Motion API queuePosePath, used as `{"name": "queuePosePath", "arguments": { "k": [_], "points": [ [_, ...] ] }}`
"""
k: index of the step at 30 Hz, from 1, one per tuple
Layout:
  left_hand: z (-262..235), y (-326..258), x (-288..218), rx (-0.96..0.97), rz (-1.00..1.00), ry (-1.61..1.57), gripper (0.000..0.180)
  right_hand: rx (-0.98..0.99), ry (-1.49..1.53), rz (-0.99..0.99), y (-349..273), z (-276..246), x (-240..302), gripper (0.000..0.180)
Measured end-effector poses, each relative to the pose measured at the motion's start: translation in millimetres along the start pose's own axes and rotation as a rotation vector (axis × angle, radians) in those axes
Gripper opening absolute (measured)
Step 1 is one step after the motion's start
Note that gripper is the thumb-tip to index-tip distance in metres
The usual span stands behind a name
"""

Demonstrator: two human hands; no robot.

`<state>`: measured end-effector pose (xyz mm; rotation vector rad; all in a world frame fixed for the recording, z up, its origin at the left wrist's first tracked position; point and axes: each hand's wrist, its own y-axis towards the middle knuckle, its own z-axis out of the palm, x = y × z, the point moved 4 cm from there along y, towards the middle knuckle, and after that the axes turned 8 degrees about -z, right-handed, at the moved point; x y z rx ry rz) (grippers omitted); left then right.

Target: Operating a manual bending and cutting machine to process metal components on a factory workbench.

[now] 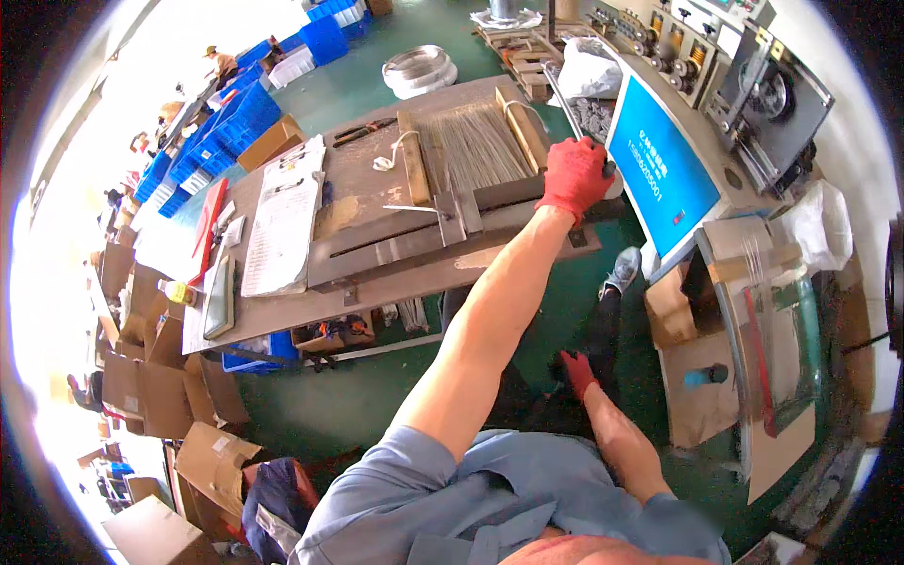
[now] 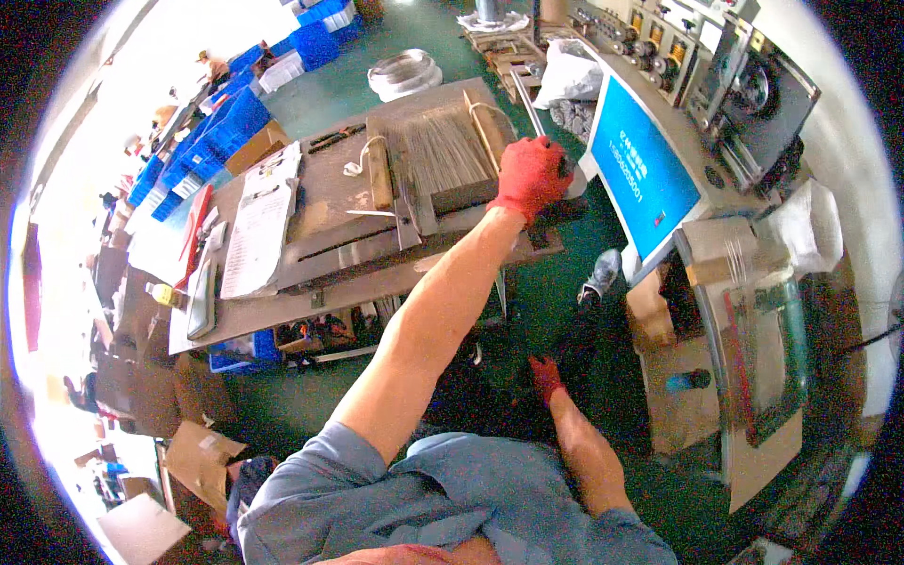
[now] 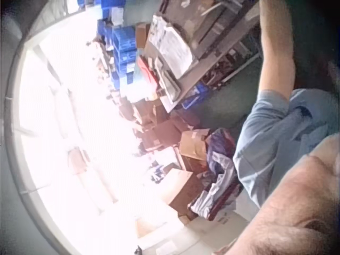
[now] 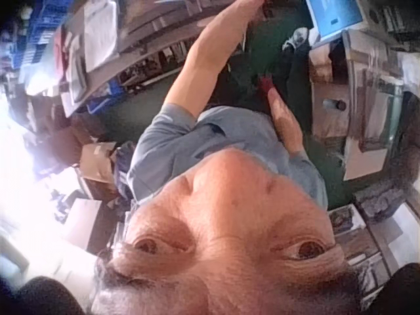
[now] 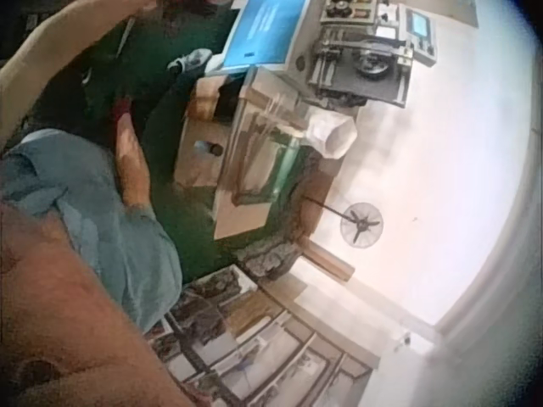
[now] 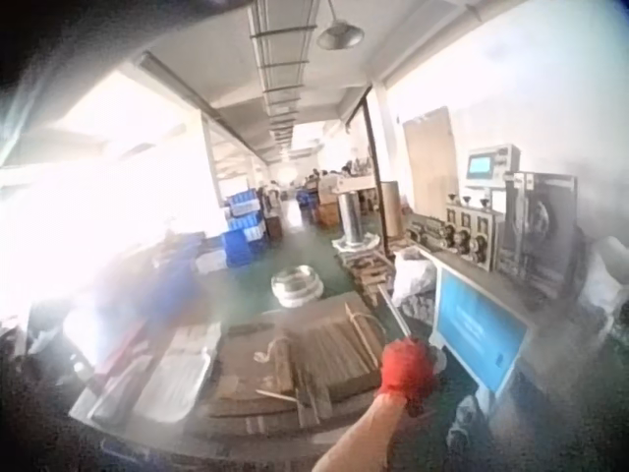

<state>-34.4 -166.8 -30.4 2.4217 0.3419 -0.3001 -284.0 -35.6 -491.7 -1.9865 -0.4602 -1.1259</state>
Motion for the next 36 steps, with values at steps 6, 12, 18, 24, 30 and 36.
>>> {"name": "queuePosePath", "arguments": {
  "k": [6, 12, 18, 24, 30, 36],
  "points": [
    [1.3, 7.0, -6.9, 0.035, 0.024, 0.023, 0.027, -0.359, -0.056, -0.289, 8.4, -1.1, -23.9, 0.039],
    [1.8, 7.7, 0.8, -0.018, 0.043, 0.049, 0.029, -0.065, 0.080, 0.018, 2.3, 0.2, 10.1, 0.070],
    [3.5, 12.4, -25.1, -0.005, 0.062, 0.020, 0.031, -0.129, 0.421, 0.091, 21.8, 6.4, -38.8, 0.080],
    [1.2, 4.8, -5.4, -0.032, 0.048, 0.020, 0.031, -0.076, 0.405, 0.092, 13.3, 15.7, -5.4, 0.084],
    [4.8, 11.4, -17.7, 0.009, 0.044, 0.033, 0.036, -0.127, 0.381, 0.082, 8.6, 4.4, -2.6, 0.080],
    [2.2, 4.6, 1.1, -0.026, 0.029, 0.048, 0.031, -0.309, 0.062, 0.002, -4.2, 3.8, 27.6, 0.052]
  ]
}}
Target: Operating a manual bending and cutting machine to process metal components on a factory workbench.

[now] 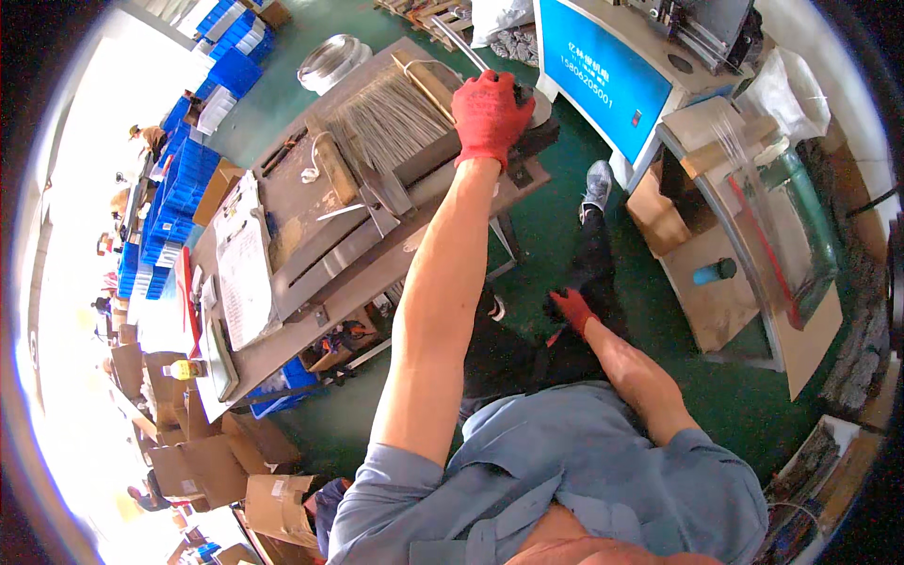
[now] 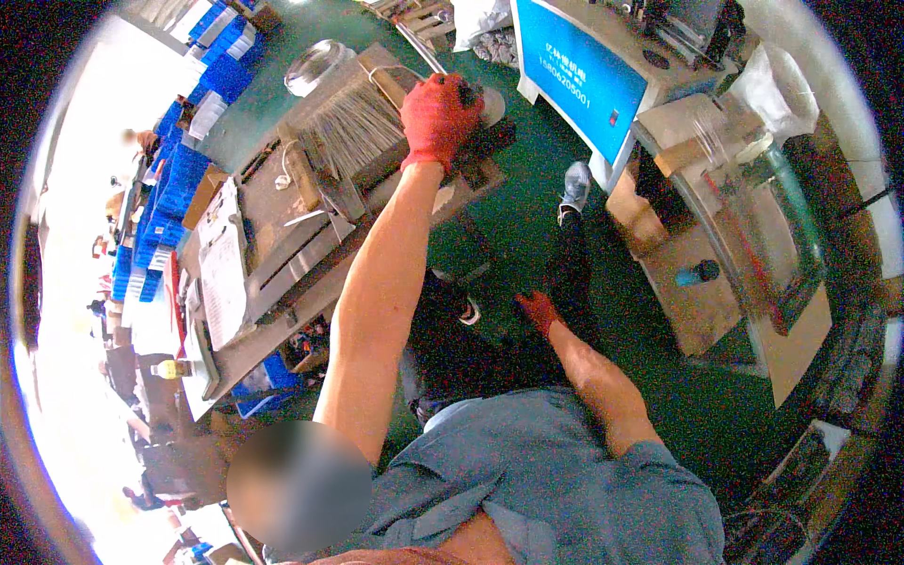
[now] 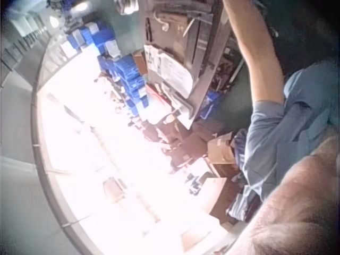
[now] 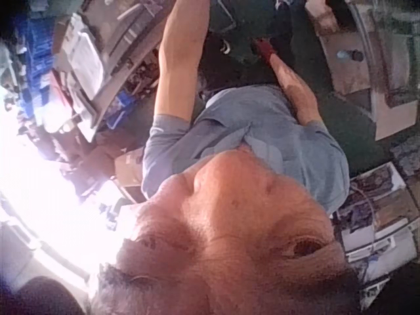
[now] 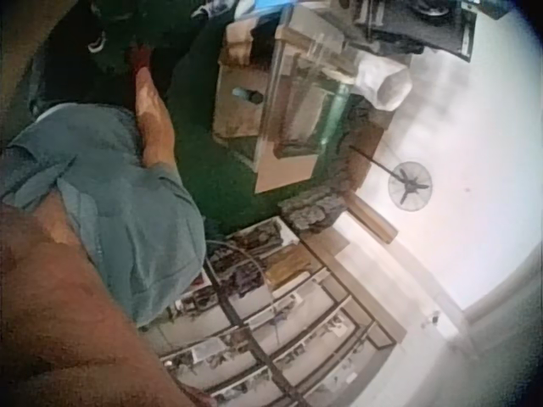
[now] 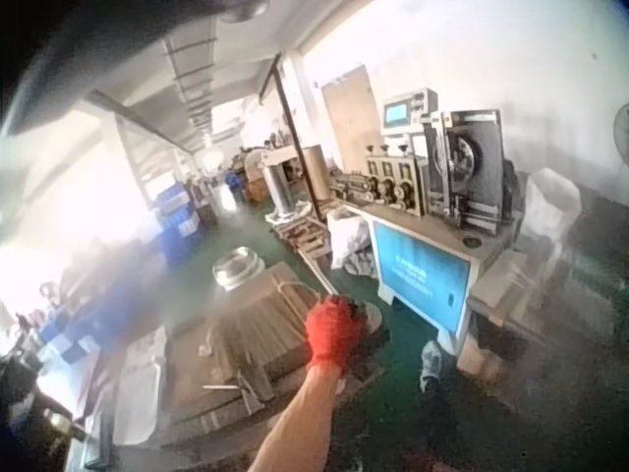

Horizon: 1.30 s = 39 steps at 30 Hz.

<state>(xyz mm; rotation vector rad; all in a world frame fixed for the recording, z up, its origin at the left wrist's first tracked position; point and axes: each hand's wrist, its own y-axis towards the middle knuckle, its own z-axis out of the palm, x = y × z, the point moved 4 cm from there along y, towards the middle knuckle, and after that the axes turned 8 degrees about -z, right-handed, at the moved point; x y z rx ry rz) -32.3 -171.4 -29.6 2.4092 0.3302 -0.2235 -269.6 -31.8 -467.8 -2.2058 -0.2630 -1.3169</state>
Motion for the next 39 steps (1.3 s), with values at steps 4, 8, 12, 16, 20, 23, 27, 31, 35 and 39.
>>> {"name": "queuePosePath", "arguments": {
  "k": [4, 8, 12, 16, 20, 23, 27, 31, 35, 39],
  "points": [
    [0.7, 9.3, -23.0, 0.037, 0.032, -0.036, 0.036, 0.062, 0.194, 0.032, 27.1, 1.7, -59.9, 0.052],
    [-4.4, 1.4, -4.3, 0.006, -0.007, -0.001, 0.030, -0.167, -0.100, -0.066, 10.3, 7.9, -23.9, 0.041],
    [-7.3, 0.8, -1.2, 0.016, 0.003, -0.004, 0.029, 0.048, 0.033, -0.016, 6.0, 1.1, 0.1, 0.040],
    [-6.0, 0.5, -3.2, 0.043, 0.001, -0.020, 0.028, 0.056, 0.173, -0.185, -4.5, -3.4, 7.9, 0.040],
    [-3.7, 4.2, -20.4, -0.009, 0.017, -0.021, 0.028, -0.022, 0.122, -0.229, 1.5, -9.5, -19.4, 0.039],
    [-2.1, -3.7, -1.8, 0.006, -0.017, -0.020, 0.030, 0.157, 0.265, 0.094, -10.6, -8.1, 15.8, 0.040],
    [-0.2, 1.7, -13.0, 0.013, -0.008, -0.045, 0.028, 0.017, 0.086, -0.188, -1.7, -16.4, 1.5, 0.038],
    [-3.0, 0.0, -5.1, 0.002, -0.030, -0.047, 0.028, 0.057, 0.069, -0.011, -14.7, -27.9, 25.3, 0.040],
    [-5.8, -8.5, 17.6, 0.037, -0.117, 0.063, 0.028, 0.228, -0.514, -0.415, -29.7, -12.6, 54.1, 0.044],
    [-2.9, 7.7, -16.8, 0.016, -0.064, -0.026, 0.027, 0.256, 0.138, -0.152, 54.2, -20.5, -92.5, 0.043]
  ]
}}
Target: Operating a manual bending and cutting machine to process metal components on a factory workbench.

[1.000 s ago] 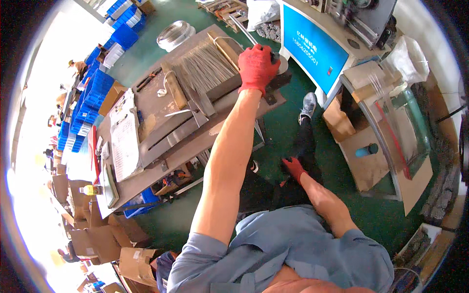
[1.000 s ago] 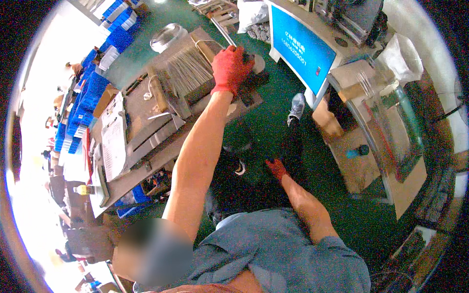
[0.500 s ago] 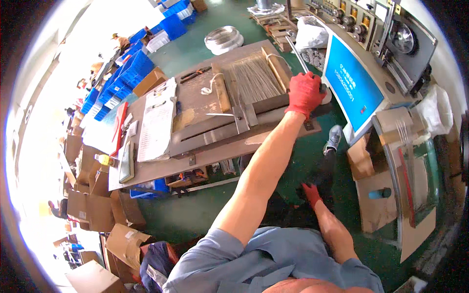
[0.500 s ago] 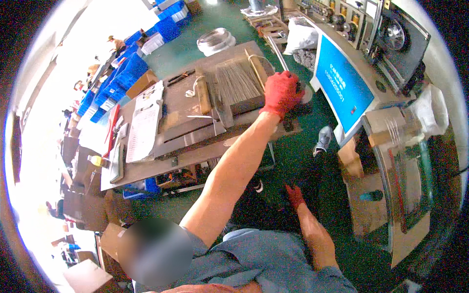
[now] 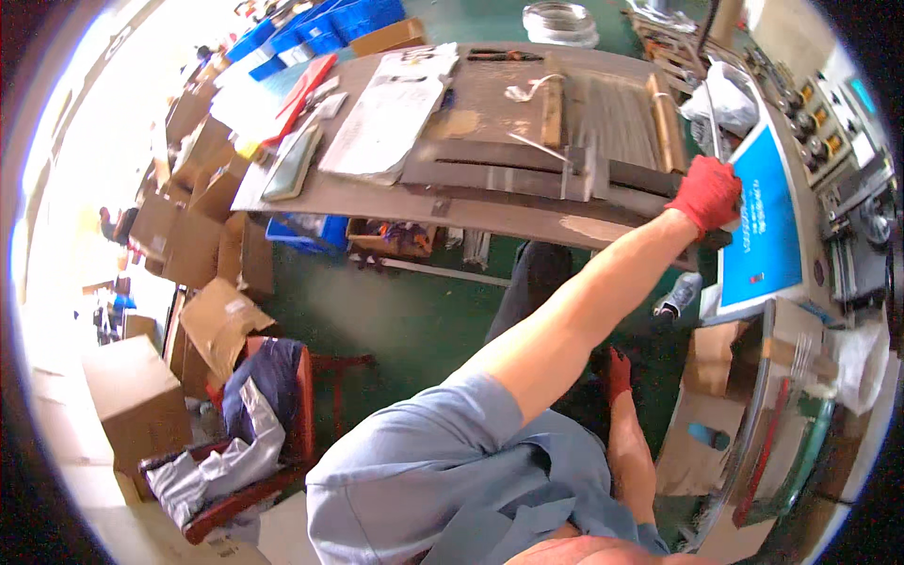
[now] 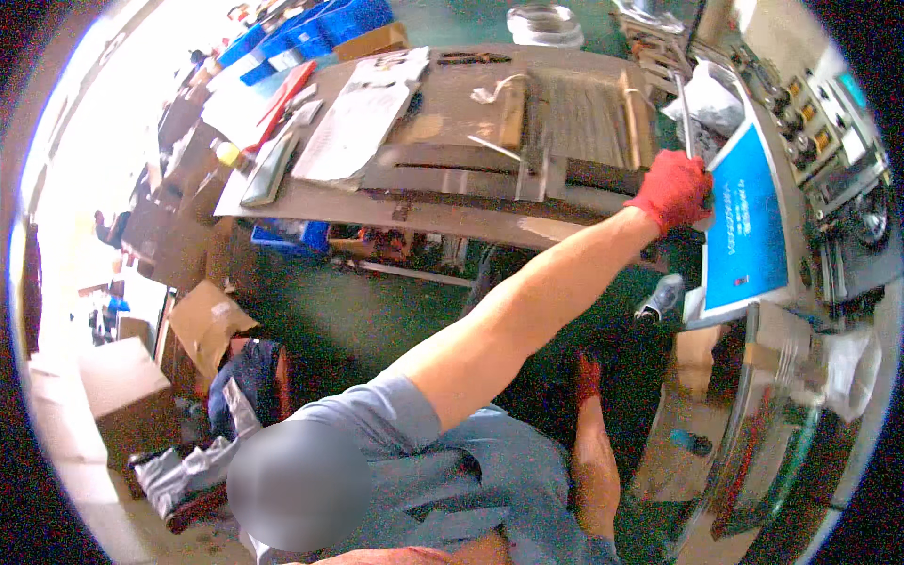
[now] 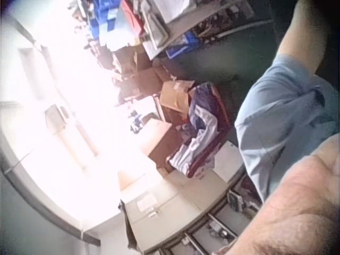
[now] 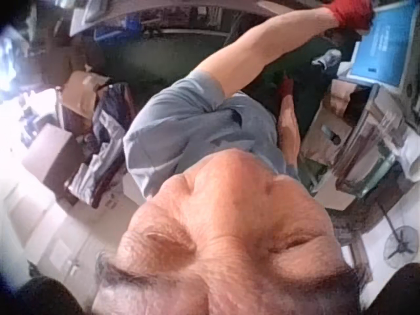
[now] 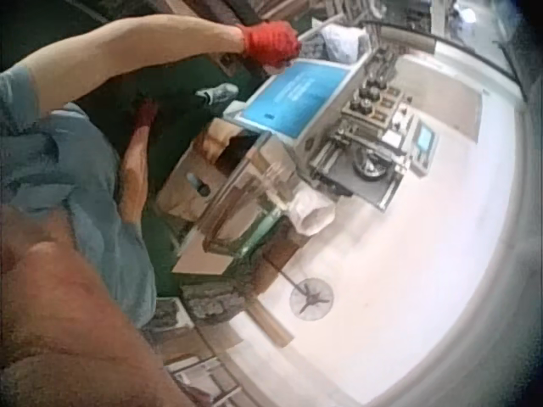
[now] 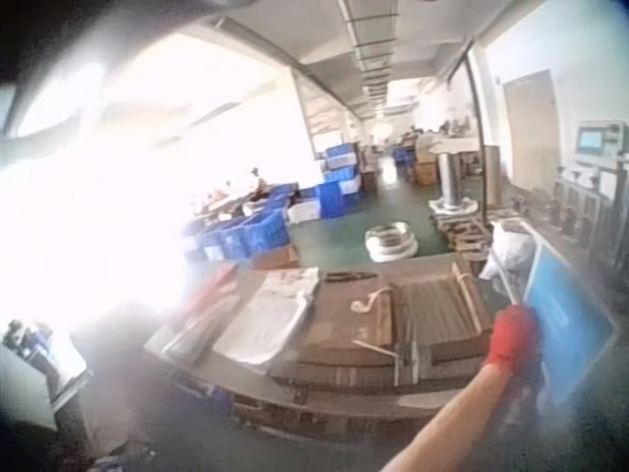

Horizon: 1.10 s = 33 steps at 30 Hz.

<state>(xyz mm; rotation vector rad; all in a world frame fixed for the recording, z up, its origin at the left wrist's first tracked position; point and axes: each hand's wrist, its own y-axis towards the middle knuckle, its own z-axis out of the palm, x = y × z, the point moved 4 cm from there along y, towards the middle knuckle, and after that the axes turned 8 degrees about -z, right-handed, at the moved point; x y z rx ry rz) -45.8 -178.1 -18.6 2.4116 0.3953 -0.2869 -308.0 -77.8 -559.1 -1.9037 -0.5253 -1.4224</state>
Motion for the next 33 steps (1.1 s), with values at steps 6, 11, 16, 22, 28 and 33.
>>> {"name": "queuePosePath", "arguments": {
  "k": [6, 11, 16, 22, 28, 33],
  "points": [
    [11.3, -12.4, 23.2, -0.047, -0.018, -0.007, 0.029, 0.038, 0.135, -0.075, -16.0, 22.3, 45.9, 0.045],
    [13.3, -15.8, 26.1, -0.061, -0.017, -0.037, 0.027, -0.130, 0.018, 0.368, -52.4, 36.8, 153.8, 0.051],
    [10.2, -7.8, 13.1, -0.089, 0.008, -0.059, 0.027, 0.305, -1.020, -0.147, -38.0, 15.9, 97.8, 0.051],
    [5.8, -8.6, 8.3, -0.083, 0.013, -0.098, 0.028, 0.311, -0.888, -0.096, -16.1, 0.8, 53.0, 0.060],
    [6.1, -11.9, 20.3, -0.028, -0.011, -0.051, 0.030, 0.249, -1.054, -0.444, -33.9, 23.9, 84.9, 0.060],
    [9.0, -7.2, 13.2, -0.052, -0.003, -0.042, 0.031, 0.253, -1.087, -0.395, -23.1, 15.2, 71.2, 0.066]
  ]
}}
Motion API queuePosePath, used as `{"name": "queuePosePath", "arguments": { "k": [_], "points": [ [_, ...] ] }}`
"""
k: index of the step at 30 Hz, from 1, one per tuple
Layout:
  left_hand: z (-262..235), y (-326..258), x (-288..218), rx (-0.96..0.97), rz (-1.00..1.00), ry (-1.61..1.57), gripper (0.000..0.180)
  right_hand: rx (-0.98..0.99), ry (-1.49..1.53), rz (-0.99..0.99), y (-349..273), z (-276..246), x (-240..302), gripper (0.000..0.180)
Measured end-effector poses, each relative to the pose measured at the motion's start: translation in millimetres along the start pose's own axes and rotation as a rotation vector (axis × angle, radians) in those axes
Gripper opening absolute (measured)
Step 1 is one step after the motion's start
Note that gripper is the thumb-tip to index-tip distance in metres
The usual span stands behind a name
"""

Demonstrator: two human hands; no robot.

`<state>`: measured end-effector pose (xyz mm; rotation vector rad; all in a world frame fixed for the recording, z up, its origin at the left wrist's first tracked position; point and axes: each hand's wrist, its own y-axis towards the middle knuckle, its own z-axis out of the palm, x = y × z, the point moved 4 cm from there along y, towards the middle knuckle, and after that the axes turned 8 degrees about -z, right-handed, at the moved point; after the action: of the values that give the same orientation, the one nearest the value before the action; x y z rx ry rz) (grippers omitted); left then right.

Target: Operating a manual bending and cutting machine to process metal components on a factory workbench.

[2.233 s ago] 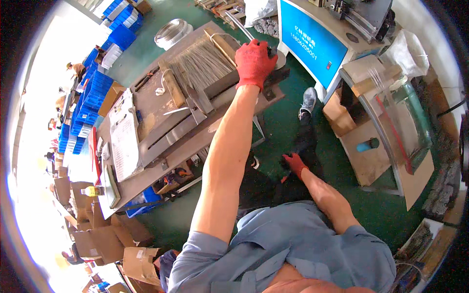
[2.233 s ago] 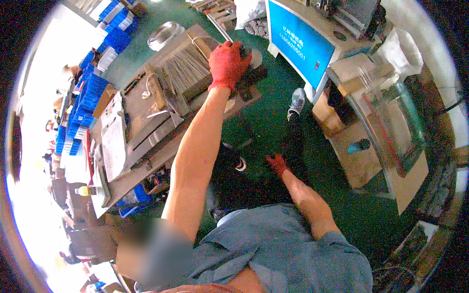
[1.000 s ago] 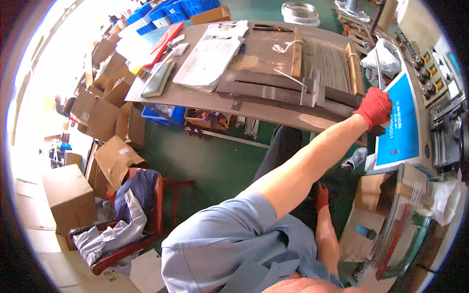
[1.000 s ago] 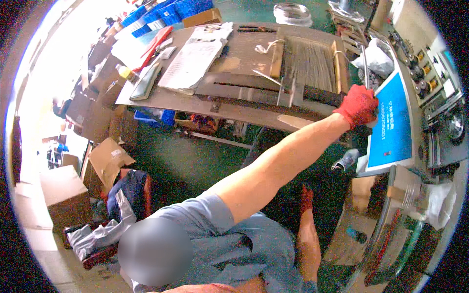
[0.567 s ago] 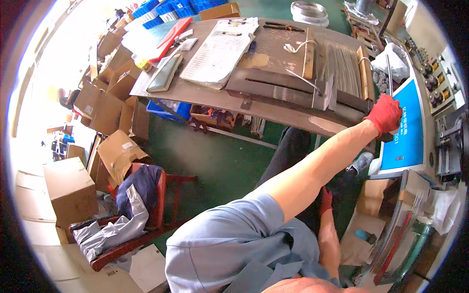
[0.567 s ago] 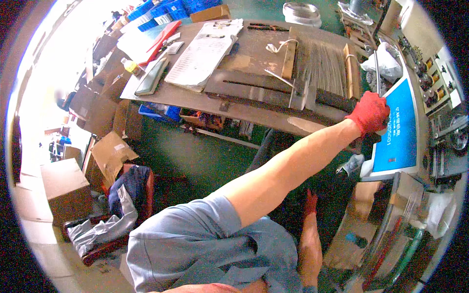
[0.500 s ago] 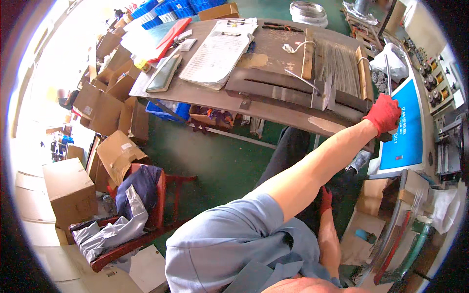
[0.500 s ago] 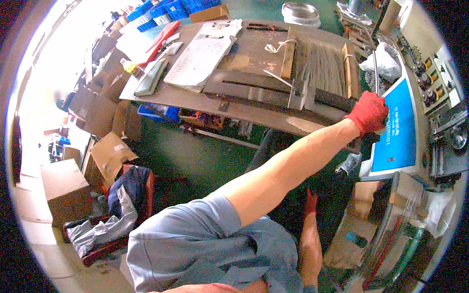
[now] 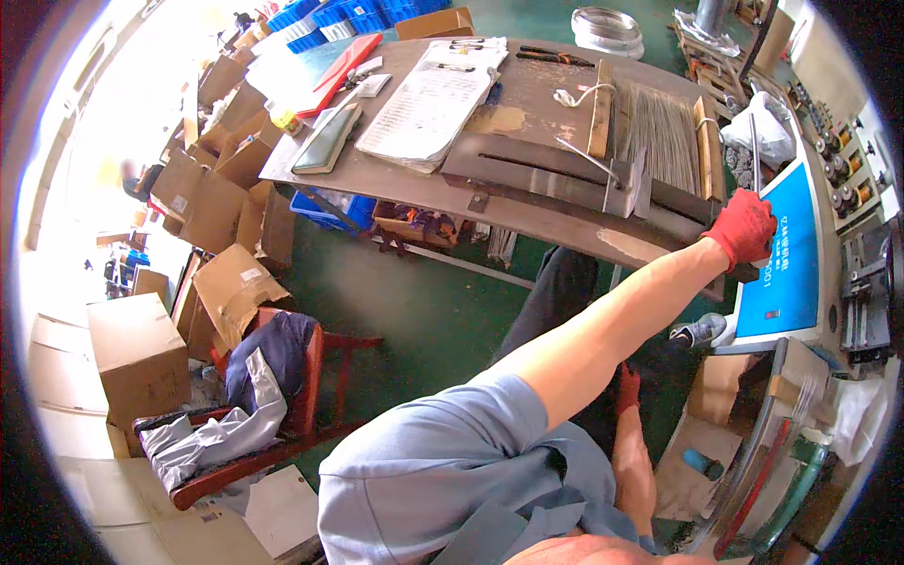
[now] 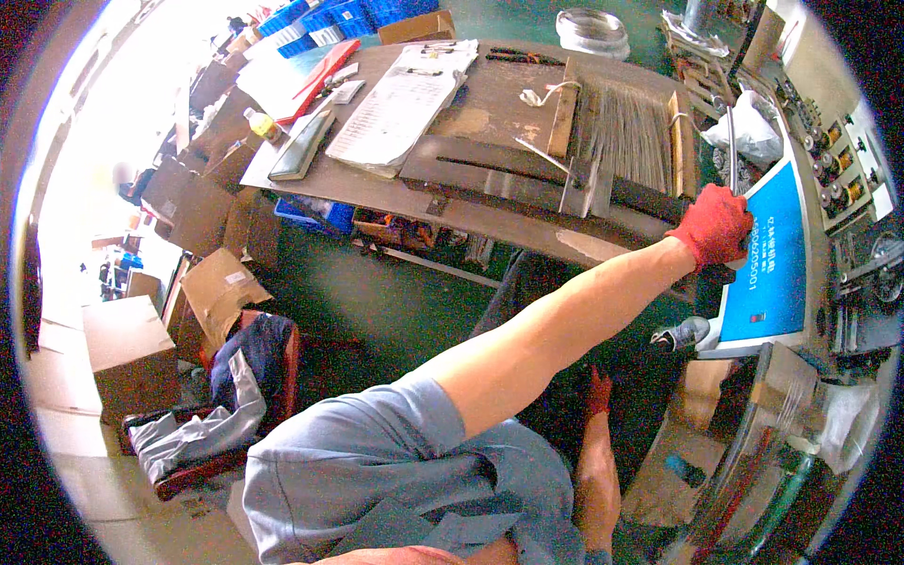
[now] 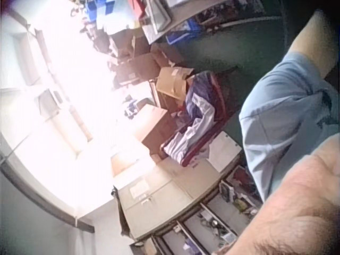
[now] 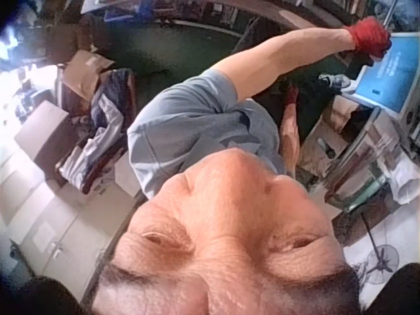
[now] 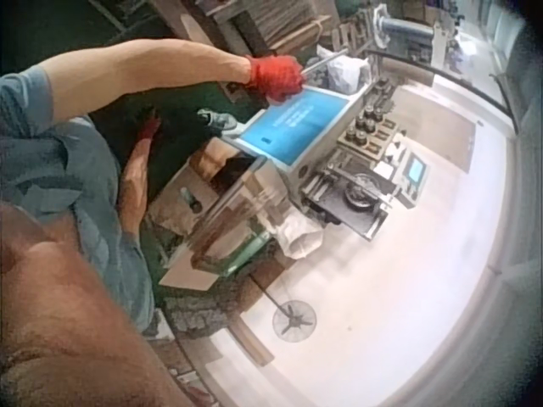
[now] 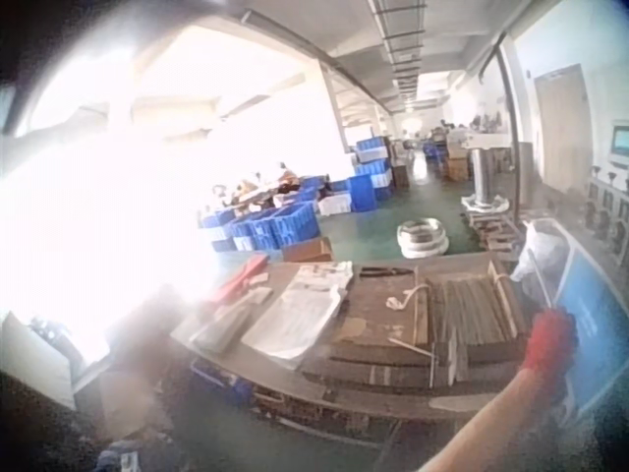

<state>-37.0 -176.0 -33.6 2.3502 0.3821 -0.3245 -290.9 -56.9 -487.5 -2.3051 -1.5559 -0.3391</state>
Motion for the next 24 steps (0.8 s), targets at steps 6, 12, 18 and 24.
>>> {"name": "queuePosePath", "arguments": {
  "k": [6, 12, 18, 24],
  "points": [
    [-2.9, -5.1, 0.5, -0.015, 0.031, -0.018, 0.029, 0.054, 0.104, 0.109, -2.4, 19.3, -6.2, 0.056],
    [4.1, 3.7, -19.6, 0.043, 0.018, -0.035, 0.030, -0.096, 1.013, 0.400, -2.3, 70.1, -56.0, 0.059],
    [-4.2, -1.4, -2.2, 0.022, -0.027, -0.023, 0.029, -0.241, -0.344, -0.080, 11.7, 62.6, -25.5, 0.050],
    [-2.2, 0.8, -11.8, 0.022, 0.026, -0.040, 0.030, -0.452, 0.849, 0.719, 10.3, 113.7, -67.3, 0.031]
  ]
}}
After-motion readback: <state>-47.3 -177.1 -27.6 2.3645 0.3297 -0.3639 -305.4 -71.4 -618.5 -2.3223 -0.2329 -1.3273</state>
